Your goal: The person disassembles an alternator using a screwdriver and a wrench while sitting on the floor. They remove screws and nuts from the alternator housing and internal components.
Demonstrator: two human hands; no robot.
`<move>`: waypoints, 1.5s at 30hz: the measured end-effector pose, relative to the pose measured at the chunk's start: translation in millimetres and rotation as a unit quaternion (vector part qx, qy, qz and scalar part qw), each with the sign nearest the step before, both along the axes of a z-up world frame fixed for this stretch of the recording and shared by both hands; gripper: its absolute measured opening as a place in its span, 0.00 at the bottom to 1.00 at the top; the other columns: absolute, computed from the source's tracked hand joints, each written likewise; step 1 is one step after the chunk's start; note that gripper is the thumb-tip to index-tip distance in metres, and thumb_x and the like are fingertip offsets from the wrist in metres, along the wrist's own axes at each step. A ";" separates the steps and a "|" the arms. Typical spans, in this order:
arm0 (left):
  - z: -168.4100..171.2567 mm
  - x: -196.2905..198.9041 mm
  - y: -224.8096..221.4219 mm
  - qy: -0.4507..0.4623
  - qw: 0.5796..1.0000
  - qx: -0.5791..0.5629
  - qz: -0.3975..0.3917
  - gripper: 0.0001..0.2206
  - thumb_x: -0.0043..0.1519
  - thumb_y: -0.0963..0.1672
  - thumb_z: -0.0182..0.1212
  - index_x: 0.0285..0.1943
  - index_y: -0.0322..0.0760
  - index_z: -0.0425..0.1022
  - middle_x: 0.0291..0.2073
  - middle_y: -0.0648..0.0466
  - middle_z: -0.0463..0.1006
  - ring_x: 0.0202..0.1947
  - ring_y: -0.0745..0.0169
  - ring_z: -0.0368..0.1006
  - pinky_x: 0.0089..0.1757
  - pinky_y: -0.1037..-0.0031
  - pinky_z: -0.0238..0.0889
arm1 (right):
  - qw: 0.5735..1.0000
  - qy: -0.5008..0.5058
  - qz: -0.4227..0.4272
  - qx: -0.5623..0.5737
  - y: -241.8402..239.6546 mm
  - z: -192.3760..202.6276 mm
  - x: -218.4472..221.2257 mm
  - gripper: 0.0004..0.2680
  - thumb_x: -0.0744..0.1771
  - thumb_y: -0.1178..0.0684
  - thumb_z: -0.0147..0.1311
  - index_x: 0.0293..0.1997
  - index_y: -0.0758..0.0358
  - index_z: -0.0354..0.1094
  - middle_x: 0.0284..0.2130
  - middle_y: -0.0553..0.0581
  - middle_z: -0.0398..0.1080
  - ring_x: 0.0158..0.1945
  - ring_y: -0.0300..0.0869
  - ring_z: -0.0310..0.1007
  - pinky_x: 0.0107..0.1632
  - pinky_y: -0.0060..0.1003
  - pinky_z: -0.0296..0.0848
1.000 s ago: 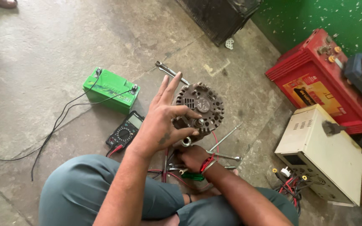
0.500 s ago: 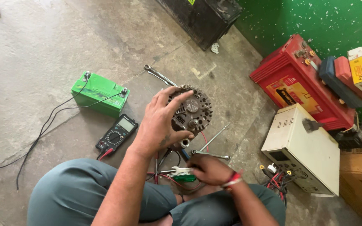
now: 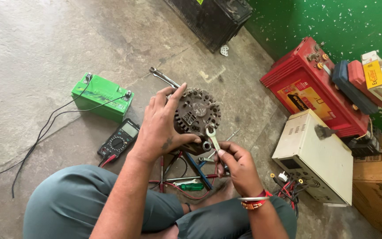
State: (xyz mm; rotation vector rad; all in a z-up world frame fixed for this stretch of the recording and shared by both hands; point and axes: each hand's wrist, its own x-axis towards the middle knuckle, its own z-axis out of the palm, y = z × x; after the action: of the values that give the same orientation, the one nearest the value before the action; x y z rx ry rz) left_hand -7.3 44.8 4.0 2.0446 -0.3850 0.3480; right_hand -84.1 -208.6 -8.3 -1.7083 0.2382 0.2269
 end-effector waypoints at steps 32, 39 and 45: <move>-37.1 -4.7 -46.2 -0.047 0.988 -0.136 0.054 0.49 0.35 0.48 0.86 0.65 0.35 0.58 0.69 0.35 0.58 0.68 0.31 0.56 0.65 0.53 0.54 | 0.931 0.075 -0.154 0.322 45.7 -9.3 15.0 0.10 0.72 0.46 0.42 0.40 0.58 0.63 0.15 0.43 0.49 0.14 0.31 0.46 0.17 0.29 0.49; -41.9 -6.2 -49.7 -0.059 0.987 -0.135 0.060 0.48 0.36 0.46 0.85 0.66 0.35 0.58 0.70 0.36 0.58 0.69 0.31 0.57 0.66 0.53 0.54 | 0.889 0.058 -0.267 0.367 83.2 -20.2 25.5 0.10 0.72 0.44 0.41 0.39 0.57 0.63 0.16 0.44 0.51 0.15 0.33 0.48 0.20 0.31 0.50; -30.6 -0.8 -36.6 -0.018 0.994 -0.109 0.014 0.51 0.32 0.46 0.86 0.67 0.37 0.58 0.69 0.37 0.59 0.69 0.32 0.55 0.65 0.55 0.53 | 0.915 0.054 -0.214 0.339 78.5 -18.9 -2.6 0.13 0.71 0.41 0.41 0.40 0.59 0.66 0.15 0.45 0.51 0.14 0.34 0.48 0.18 0.32 0.52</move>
State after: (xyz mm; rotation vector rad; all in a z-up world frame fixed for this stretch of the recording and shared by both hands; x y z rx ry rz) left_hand -8.1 8.3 -26.6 1.8343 -0.3263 0.4243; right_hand -86.6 -130.1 -27.2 -0.9230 0.5395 0.0614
